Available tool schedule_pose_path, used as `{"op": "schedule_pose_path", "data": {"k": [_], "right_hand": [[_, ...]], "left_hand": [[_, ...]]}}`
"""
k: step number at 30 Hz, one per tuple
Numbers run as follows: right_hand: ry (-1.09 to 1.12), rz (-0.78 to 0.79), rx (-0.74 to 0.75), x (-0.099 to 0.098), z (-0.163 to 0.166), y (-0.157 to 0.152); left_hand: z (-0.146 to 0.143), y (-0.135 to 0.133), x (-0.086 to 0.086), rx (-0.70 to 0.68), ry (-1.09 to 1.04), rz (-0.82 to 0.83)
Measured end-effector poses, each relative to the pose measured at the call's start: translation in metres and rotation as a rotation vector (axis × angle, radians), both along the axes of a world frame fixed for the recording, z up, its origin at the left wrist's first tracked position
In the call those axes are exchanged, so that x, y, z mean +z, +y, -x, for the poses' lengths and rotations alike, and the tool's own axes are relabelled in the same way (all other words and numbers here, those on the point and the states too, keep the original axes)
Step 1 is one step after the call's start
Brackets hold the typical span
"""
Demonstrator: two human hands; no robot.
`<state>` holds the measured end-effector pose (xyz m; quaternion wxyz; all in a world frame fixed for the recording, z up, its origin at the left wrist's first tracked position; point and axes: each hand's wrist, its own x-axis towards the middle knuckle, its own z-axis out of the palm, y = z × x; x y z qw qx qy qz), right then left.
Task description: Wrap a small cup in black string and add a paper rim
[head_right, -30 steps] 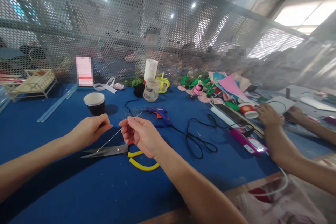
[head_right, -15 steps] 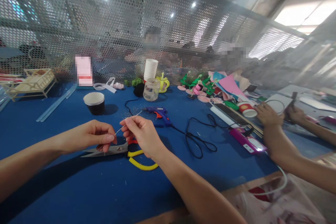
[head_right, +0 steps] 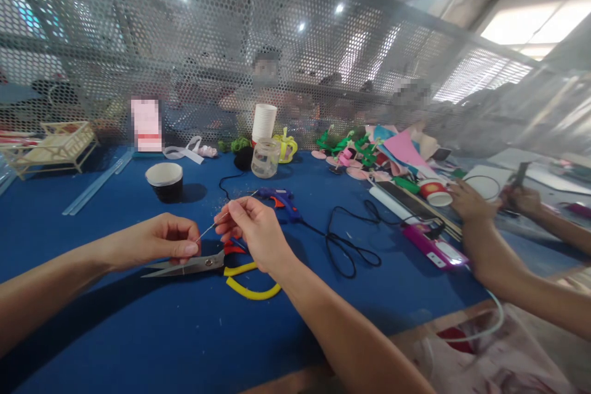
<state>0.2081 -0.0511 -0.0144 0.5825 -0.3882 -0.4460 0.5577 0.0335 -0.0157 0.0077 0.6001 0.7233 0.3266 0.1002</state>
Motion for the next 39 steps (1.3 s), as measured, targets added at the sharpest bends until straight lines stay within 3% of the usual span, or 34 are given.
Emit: {"op": "schedule_pose_path", "data": {"k": [17,29,32,35,39], "right_hand": [[0.060,0.018,0.083,0.004,0.000,-0.002],[-0.088,-0.144,-0.008,0.010,-0.009,0.005],[-0.073,-0.245,-0.151,0.028,-0.023,0.007],[-0.071,-0.301,-0.311,0.048,-0.041,0.009],[-0.223,-0.348,-0.425,0.053,-0.059,0.015]], "left_hand": [[-0.001,-0.003,0.002,-0.048,-0.020,-0.063],[0.001,0.000,-0.003,-0.049,0.044,-0.097],[0.000,0.005,0.000,-0.035,0.119,-0.222],[-0.004,0.016,0.004,-0.004,0.244,-0.498],[-0.020,0.031,0.002,-0.069,0.340,-0.811]]}}
